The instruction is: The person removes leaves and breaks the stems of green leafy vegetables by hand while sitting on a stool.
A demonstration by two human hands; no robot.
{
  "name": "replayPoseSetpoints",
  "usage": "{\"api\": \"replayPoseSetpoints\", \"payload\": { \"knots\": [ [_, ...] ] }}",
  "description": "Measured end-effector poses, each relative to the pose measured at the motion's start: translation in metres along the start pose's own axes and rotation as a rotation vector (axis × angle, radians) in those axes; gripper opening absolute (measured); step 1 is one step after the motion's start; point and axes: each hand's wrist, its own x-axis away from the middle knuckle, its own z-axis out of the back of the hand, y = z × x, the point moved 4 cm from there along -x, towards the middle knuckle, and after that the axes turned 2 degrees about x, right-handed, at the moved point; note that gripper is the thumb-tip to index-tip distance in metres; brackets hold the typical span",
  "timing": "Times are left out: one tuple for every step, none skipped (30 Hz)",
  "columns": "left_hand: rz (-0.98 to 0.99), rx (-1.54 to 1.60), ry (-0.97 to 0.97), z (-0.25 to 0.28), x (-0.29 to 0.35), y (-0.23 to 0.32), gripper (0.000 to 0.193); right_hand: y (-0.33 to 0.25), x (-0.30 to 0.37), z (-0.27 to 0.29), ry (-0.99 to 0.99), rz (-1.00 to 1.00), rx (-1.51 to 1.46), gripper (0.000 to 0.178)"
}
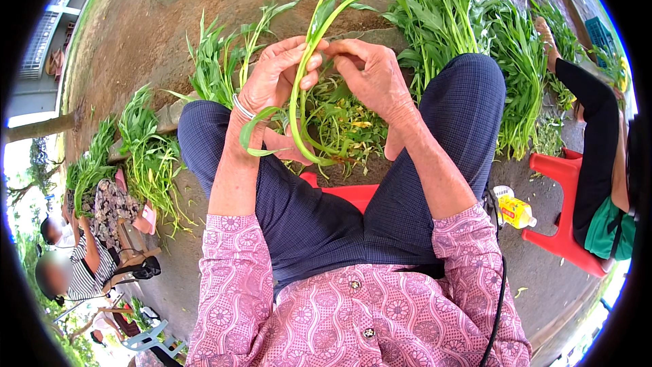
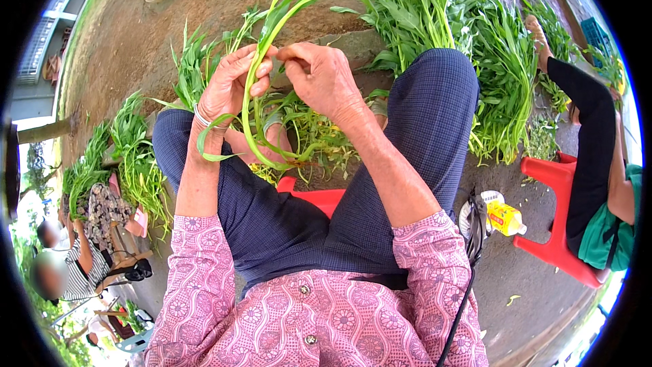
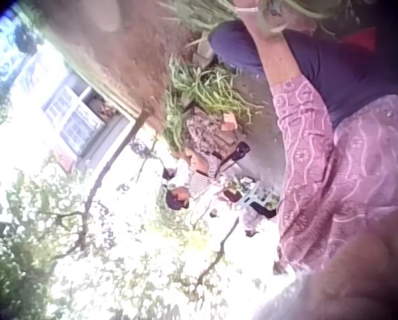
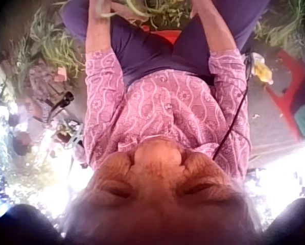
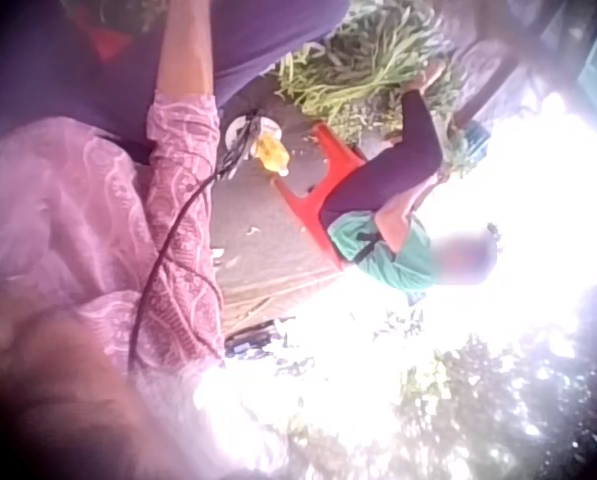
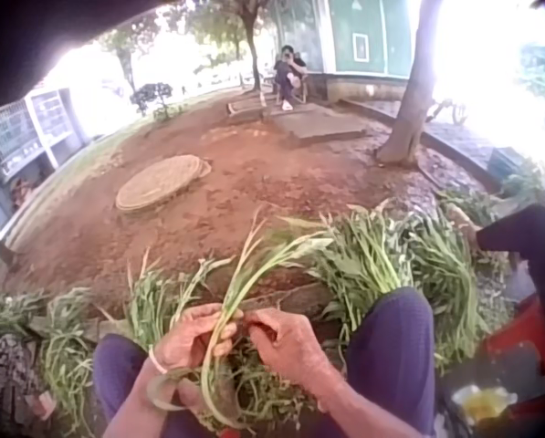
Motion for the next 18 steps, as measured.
{"api": "replayPoseSetpoints", "payload": {
  "knots": [
    [0.0, -0.003, 0.002, 0.001, 0.0, 0.0, 0.031, -0.004, 0.0, 0.0, 0.007, 0.075, 0.074, 0.013],
    [0.0, -0.007, 0.004, 0.002, -0.001, 0.001, 0.032, -0.008, 0.001, 0.001, 0.015, 0.15, 0.149, 0.013],
    [-0.001, -0.01, 0.009, 0.003, 0.0, 0.002, 0.032, -0.01, 0.001, 0.001, -0.015, 0.15, 0.18, 0.014],
    [-0.009, -0.01, 0.008, 0.005, 0.002, 0.003, 0.032, -0.012, 0.001, 0.002, -0.045, 0.149, 0.211, 0.015],
    [-0.016, -0.01, 0.007, 0.006, 0.003, 0.005, 0.032, -0.013, 0.002, 0.002, -0.075, 0.149, 0.243, 0.016],
    [-0.025, -0.008, 0.0, 0.005, 0.002, 0.006, 0.032, -0.014, 0.003, 0.003, -0.081, 0.157, 0.272, 0.015],
    [-0.029, -0.013, 0.005, 0.004, 0.003, 0.007, 0.033, -0.014, 0.004, 0.004, -0.086, 0.166, 0.3, 0.014],
    [-0.029, -0.014, 0.01, 0.004, 0.002, 0.008, 0.033, -0.014, 0.004, 0.004, -0.092, 0.174, 0.329, 0.014],
    [-0.03, -0.015, 0.016, 0.004, 0.002, 0.008, 0.033, -0.015, 0.005, 0.003, -0.104, 0.176, 0.358, 0.013],
    [-0.03, -0.016, 0.022, 0.004, 0.002, 0.008, 0.033, -0.015, 0.006, 0.003, -0.116, 0.178, 0.387, 0.012],
    [-0.031, -0.017, 0.02, 0.005, 0.002, 0.008, 0.033, -0.015, 0.007, 0.002, -0.128, 0.18, 0.416, 0.012],
    [-0.032, -0.019, 0.018, 0.005, 0.002, 0.008, 0.033, -0.015, 0.006, 0.002, -0.109, 0.202, 0.407, 0.01],
    [-0.033, -0.021, 0.015, 0.005, 0.002, 0.008, 0.034, -0.014, 0.006, 0.002, -0.091, 0.224, 0.399, 0.008],
    [-0.033, -0.02, 0.015, 0.004, 0.002, 0.008, 0.033, -0.014, 0.006, 0.002, -0.072, 0.245, 0.39, 0.007],
    [-0.033, -0.019, 0.015, 0.004, 0.003, 0.008, 0.033, -0.015, 0.006, 0.001, -0.075, 0.248, 0.387, 0.007],
    [-0.033, -0.019, 0.015, 0.004, 0.003, 0.008, 0.033, -0.015, 0.007, 0.0, -0.078, 0.251, 0.384, 0.007],
    [-0.032, -0.015, 0.015, 0.004, 0.003, 0.008, 0.033, -0.015, 0.007, 0.0, -0.081, 0.255, 0.38, 0.008],
    [-0.03, -0.011, 0.013, 0.004, 0.003, 0.007, 0.033, -0.015, 0.007, 0.0, -0.067, 0.252, 0.373, 0.008]
  ]
}}
